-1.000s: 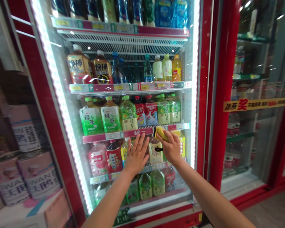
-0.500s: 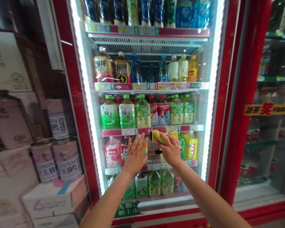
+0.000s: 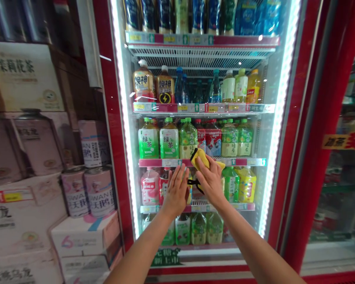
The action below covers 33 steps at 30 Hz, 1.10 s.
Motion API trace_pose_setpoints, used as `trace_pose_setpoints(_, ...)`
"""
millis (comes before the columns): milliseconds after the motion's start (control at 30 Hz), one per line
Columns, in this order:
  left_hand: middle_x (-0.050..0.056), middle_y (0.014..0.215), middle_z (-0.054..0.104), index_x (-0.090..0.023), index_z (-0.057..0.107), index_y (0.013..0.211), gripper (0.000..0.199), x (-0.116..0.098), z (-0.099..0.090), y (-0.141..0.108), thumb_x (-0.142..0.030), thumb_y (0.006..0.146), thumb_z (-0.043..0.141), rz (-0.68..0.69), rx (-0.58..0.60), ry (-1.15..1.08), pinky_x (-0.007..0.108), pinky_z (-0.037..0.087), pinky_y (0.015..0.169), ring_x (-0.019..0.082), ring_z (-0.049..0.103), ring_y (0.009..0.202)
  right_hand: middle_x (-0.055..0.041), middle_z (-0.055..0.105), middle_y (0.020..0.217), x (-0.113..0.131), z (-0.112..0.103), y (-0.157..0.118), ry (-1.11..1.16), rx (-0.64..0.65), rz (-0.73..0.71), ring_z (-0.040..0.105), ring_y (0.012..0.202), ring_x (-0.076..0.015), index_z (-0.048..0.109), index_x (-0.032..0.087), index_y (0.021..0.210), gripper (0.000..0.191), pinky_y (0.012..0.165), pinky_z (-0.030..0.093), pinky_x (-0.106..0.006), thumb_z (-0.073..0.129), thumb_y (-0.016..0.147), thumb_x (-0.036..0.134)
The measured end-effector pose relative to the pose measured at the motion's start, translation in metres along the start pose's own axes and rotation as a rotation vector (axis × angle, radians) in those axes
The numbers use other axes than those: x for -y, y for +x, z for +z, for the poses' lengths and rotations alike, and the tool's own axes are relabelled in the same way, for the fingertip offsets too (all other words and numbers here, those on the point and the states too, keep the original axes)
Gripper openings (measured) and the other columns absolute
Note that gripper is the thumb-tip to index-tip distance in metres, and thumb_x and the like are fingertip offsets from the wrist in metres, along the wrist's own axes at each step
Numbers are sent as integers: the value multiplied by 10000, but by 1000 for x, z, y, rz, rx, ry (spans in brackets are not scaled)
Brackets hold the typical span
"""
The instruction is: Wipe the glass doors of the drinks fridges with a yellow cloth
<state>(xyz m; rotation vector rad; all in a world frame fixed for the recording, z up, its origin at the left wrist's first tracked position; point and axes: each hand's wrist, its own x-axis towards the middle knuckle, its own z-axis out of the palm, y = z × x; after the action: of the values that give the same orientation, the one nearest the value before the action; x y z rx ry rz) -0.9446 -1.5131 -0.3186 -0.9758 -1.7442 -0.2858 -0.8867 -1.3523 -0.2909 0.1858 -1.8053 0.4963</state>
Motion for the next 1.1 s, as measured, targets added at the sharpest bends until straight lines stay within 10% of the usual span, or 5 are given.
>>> trace_pose_setpoints(233,133,1736,109,-192,26,1658,765,-46,9,48,-276,1030,455,133,31,-168,477,323,1261,265,54,1608,-86,465,1607,-26,-32,2,704,139,224,498,1437,-191,29,336,1656,612,1049,535,-444,-1,1069,506)
trace_pose_setpoints(367,158,1737,-36,-313,86,1654,825,-65,24,63,-292,986,569,50,13,-70,651,305,1212,401,21,1589,-120,495,1581,-44,-55,4,785,36,347,584,1358,-237,170,341,1647,641,906,600,-430,38,1061,565)
trace_pose_setpoints(567,225,1719,7,-273,173,1645,869,-81,46,66,-462,939,644,64,-12,78,721,222,1200,465,106,1570,-128,681,1329,-63,-79,-7,299,-197,230,627,1240,-288,678,273,1346,420,1029,514,-523,491,1018,455)
trace_pose_setpoints(800,158,1684,300,-317,423,1539,664,-40,44,78,-360,926,674,304,-163,118,627,225,1250,349,273,1561,-122,627,1381,-56,-68,-8,-65,-142,-63,613,1251,-292,672,306,1324,374,991,543,-539,536,985,225)
trace_pose_setpoints(1100,130,1714,228,-246,578,1401,540,-15,37,22,-357,892,720,274,-169,23,549,337,1238,364,120,1596,-121,596,1421,-40,-67,-18,-228,-83,-218,542,1379,-308,653,295,1317,404,1034,548,-543,537,966,133)
